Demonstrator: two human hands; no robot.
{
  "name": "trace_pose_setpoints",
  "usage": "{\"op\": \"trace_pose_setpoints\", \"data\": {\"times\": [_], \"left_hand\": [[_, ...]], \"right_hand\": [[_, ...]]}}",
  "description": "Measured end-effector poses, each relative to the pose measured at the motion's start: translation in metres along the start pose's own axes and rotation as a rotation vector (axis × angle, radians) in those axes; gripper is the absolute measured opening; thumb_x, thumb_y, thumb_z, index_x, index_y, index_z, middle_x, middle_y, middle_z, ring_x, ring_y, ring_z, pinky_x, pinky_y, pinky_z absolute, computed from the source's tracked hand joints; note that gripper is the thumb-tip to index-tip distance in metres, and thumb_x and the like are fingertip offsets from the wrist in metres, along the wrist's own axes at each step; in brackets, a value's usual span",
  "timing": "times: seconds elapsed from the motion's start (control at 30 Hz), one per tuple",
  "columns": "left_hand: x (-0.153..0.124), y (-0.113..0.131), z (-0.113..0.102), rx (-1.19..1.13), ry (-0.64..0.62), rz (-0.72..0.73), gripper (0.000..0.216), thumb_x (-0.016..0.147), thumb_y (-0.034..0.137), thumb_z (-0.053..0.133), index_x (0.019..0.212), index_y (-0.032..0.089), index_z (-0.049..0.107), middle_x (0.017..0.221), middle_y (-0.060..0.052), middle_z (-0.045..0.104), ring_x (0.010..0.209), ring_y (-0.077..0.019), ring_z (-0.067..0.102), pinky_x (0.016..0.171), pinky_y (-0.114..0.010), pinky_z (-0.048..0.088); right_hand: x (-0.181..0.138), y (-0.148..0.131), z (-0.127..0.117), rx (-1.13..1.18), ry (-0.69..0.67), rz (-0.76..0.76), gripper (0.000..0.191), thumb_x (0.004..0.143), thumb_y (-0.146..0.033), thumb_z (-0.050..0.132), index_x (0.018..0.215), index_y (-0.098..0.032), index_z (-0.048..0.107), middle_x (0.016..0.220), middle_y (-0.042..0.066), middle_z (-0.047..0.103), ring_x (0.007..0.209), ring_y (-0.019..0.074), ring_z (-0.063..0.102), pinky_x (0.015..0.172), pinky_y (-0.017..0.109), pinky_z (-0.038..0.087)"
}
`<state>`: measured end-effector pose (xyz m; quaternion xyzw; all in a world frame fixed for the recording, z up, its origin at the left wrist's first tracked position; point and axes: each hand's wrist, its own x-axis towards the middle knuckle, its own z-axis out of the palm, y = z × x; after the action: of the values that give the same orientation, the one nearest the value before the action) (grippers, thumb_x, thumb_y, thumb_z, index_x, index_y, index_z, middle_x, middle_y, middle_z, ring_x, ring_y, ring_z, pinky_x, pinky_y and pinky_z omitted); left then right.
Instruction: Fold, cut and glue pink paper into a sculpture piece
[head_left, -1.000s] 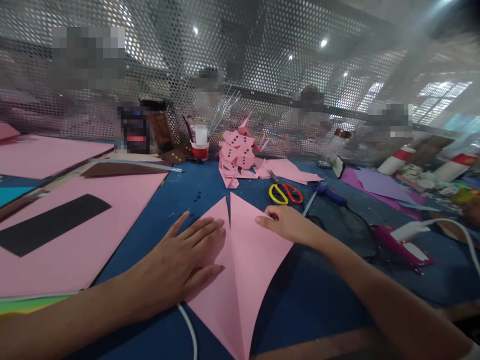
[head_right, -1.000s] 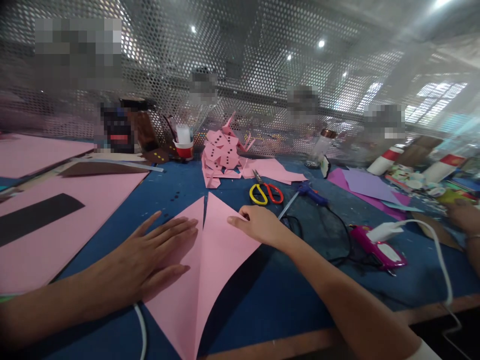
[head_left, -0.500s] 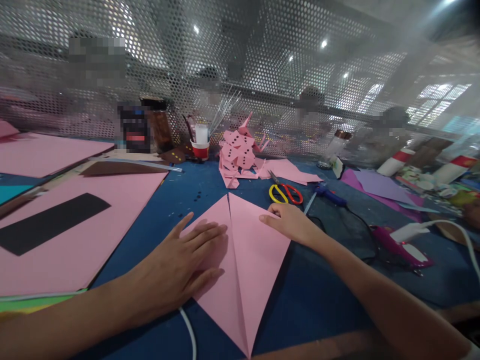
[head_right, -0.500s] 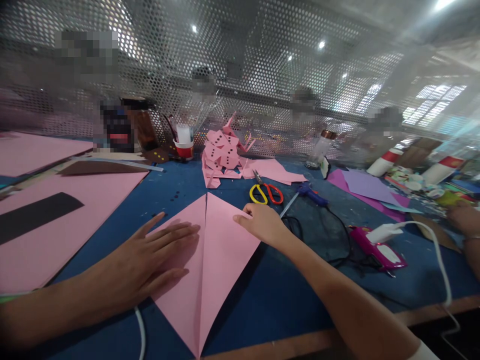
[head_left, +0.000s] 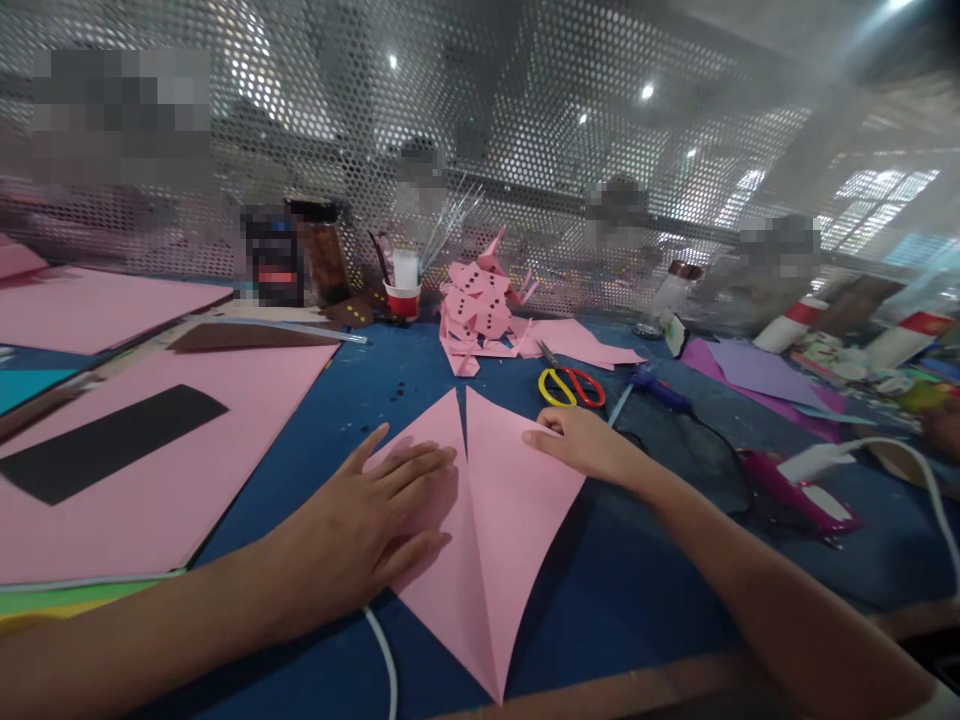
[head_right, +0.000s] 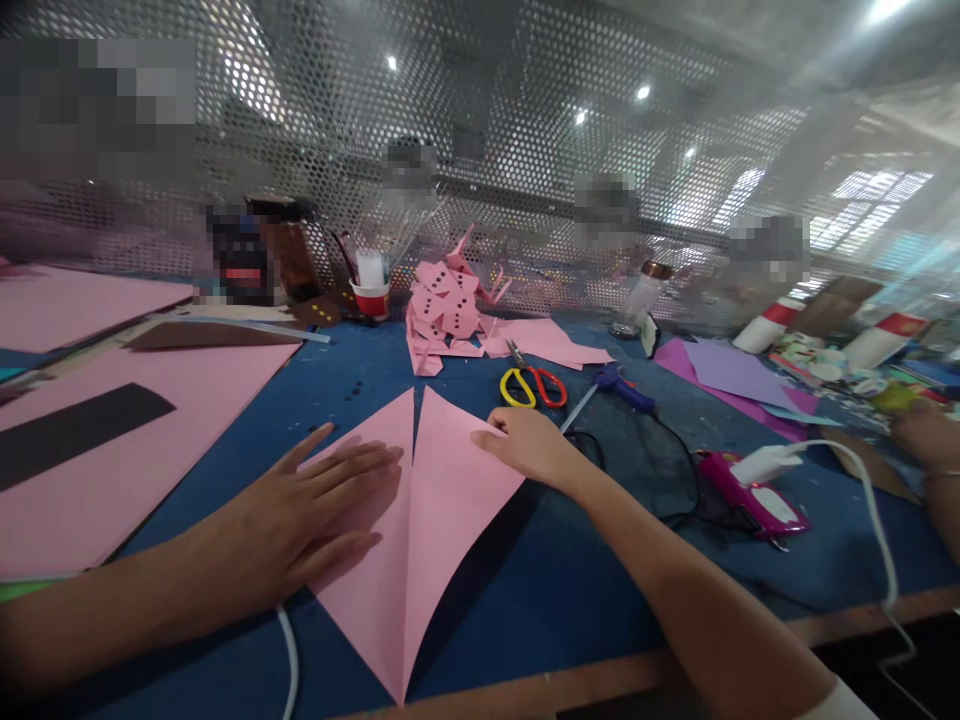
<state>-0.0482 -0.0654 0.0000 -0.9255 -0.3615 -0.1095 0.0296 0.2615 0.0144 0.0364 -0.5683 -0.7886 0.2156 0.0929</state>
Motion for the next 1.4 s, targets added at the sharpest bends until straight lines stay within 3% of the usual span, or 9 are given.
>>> {"op": "trace_pose_setpoints", "data": {"times": [0.23, 0.57, 0.93, 1.23, 1.4], "left_hand": [[0.003, -0.002, -0.001, -0.04, 0.018, -0.032, 0.06, 0.105, 0.053, 0.048, 0.159, 0.03, 0.038, 0.16, -0.003, 0.05, 0.149, -0.0253, 0.045, 0.131, -0.048, 0.002], [0.0, 0.0, -0.001, -0.04, -0.015, 0.027, 0.068, 0.105, 0.054, 0.048, 0.164, 0.03, 0.026, 0.163, -0.003, 0.045, 0.152, -0.0249, 0.039, 0.131, -0.048, -0.007], [-0.001, -0.001, 0.0, -0.032, -0.044, 0.007, 0.067, 0.105, 0.056, 0.046, 0.164, 0.032, 0.026, 0.165, -0.001, 0.043, 0.152, -0.0248, 0.038, 0.129, -0.047, -0.012], [-0.001, -0.002, 0.001, -0.055, -0.068, -0.037, 0.068, 0.105, 0.058, 0.045, 0.165, 0.037, 0.022, 0.167, 0.0, 0.039, 0.153, -0.0269, 0.037, 0.13, -0.053, -0.005], [0.001, -0.005, 0.002, -0.045, -0.034, -0.049, 0.07, 0.104, 0.058, 0.046, 0.165, 0.036, 0.02, 0.166, 0.0, 0.04, 0.152, -0.0268, 0.039, 0.13, -0.051, -0.006]], "right_hand": [[-0.003, 0.015, 0.0, 0.369, -0.014, 0.015, 0.044, 0.091, -0.06, 0.061, 0.084, -0.017, 0.065, 0.075, 0.001, 0.063, 0.069, 0.0156, 0.055, 0.063, 0.028, 0.034], [-0.012, 0.009, 0.007, 0.143, 0.072, 0.033, 0.038, 0.095, -0.05, 0.056, 0.073, -0.019, 0.057, 0.068, -0.001, 0.056, 0.066, 0.0157, 0.052, 0.059, 0.029, 0.029], [-0.016, 0.007, 0.003, 0.132, 0.035, -0.001, 0.028, 0.092, -0.04, 0.058, 0.074, -0.019, 0.058, 0.071, 0.0, 0.058, 0.066, 0.0143, 0.049, 0.06, 0.029, 0.026], [-0.012, 0.015, 0.003, 0.329, 0.031, -0.001, 0.045, 0.09, -0.06, 0.058, 0.076, -0.018, 0.061, 0.072, -0.001, 0.055, 0.068, 0.0152, 0.05, 0.063, 0.029, 0.031], [-0.011, 0.011, 0.004, 0.321, 0.056, -0.016, 0.042, 0.09, -0.058, 0.061, 0.08, -0.018, 0.063, 0.076, 0.0, 0.06, 0.073, 0.0172, 0.056, 0.065, 0.029, 0.034]]}}
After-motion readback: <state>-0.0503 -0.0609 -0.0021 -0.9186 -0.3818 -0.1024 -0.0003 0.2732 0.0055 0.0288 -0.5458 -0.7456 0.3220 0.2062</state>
